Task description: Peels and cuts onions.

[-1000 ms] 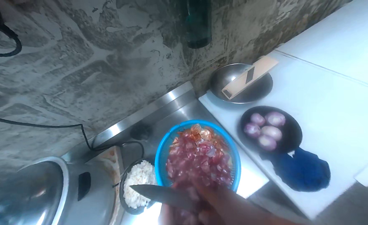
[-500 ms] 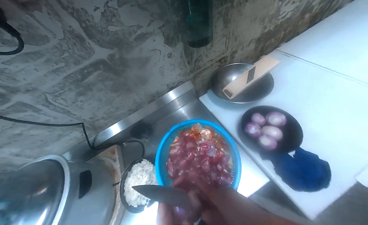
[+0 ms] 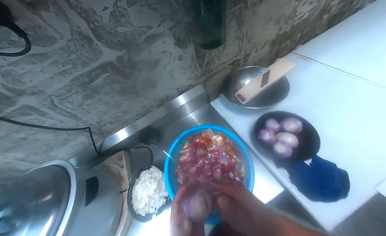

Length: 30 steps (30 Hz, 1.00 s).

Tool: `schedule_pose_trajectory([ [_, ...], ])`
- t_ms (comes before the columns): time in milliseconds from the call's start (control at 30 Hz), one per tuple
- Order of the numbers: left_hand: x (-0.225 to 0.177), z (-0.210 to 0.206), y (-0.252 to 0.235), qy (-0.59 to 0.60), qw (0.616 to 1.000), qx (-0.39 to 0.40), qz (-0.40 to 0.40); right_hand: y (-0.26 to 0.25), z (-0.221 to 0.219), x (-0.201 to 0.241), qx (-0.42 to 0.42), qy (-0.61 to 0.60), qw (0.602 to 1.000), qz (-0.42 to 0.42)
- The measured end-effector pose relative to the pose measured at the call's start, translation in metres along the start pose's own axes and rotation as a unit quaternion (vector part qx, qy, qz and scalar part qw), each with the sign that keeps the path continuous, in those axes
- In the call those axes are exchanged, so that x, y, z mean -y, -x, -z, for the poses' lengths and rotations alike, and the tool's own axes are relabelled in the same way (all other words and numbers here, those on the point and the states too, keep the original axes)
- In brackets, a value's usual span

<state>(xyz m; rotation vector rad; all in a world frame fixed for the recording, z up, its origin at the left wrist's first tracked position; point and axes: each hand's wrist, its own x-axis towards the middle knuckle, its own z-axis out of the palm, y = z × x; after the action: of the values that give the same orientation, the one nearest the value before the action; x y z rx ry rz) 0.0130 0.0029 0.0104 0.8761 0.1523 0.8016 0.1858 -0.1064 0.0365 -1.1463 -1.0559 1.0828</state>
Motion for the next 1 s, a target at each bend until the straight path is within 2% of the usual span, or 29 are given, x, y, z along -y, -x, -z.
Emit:
schedule_pose_trajectory([
  [167,0.006,0.013,0.004,0.107,0.993,-0.012,0.041,0.000,0.006,-0.001,0.011,-0.134,0.989,-0.067],
  [267,0.009,0.017,0.006,0.153,0.986,-0.028,0.064,-0.004,0.009,-0.006,-0.026,-0.164,0.979,-0.123],
  [433,0.011,0.016,0.005,0.208,0.972,-0.050,0.100,-0.012,0.012,-0.018,-0.107,-0.144,0.967,-0.178],
  [600,0.004,0.009,0.004,0.259,0.955,-0.081,0.123,-0.012,0.019,-0.017,-0.171,-0.103,0.963,-0.183],
  [667,0.006,0.013,0.005,0.228,0.960,-0.101,0.127,-0.013,0.028,-0.013,-0.121,-0.020,0.964,-0.236],
  [733,0.008,0.017,0.005,0.149,0.975,-0.106,0.130,-0.013,0.031,-0.013,-0.033,0.065,0.949,-0.307],
  [767,0.009,0.016,0.004,0.096,0.982,-0.106,0.126,-0.012,0.031,-0.012,-0.002,0.096,0.944,-0.315],
  [800,0.009,0.013,0.003,0.044,0.986,-0.106,0.120,-0.009,0.028,-0.012,0.017,0.121,0.946,-0.299],
  [867,0.007,0.011,0.003,-0.024,0.988,-0.098,0.115,-0.001,0.021,-0.005,0.028,0.167,0.962,-0.215],
  [1000,0.003,0.005,0.003,-0.050,0.988,-0.081,0.125,0.009,0.012,0.008,0.066,0.246,0.965,-0.063],
])
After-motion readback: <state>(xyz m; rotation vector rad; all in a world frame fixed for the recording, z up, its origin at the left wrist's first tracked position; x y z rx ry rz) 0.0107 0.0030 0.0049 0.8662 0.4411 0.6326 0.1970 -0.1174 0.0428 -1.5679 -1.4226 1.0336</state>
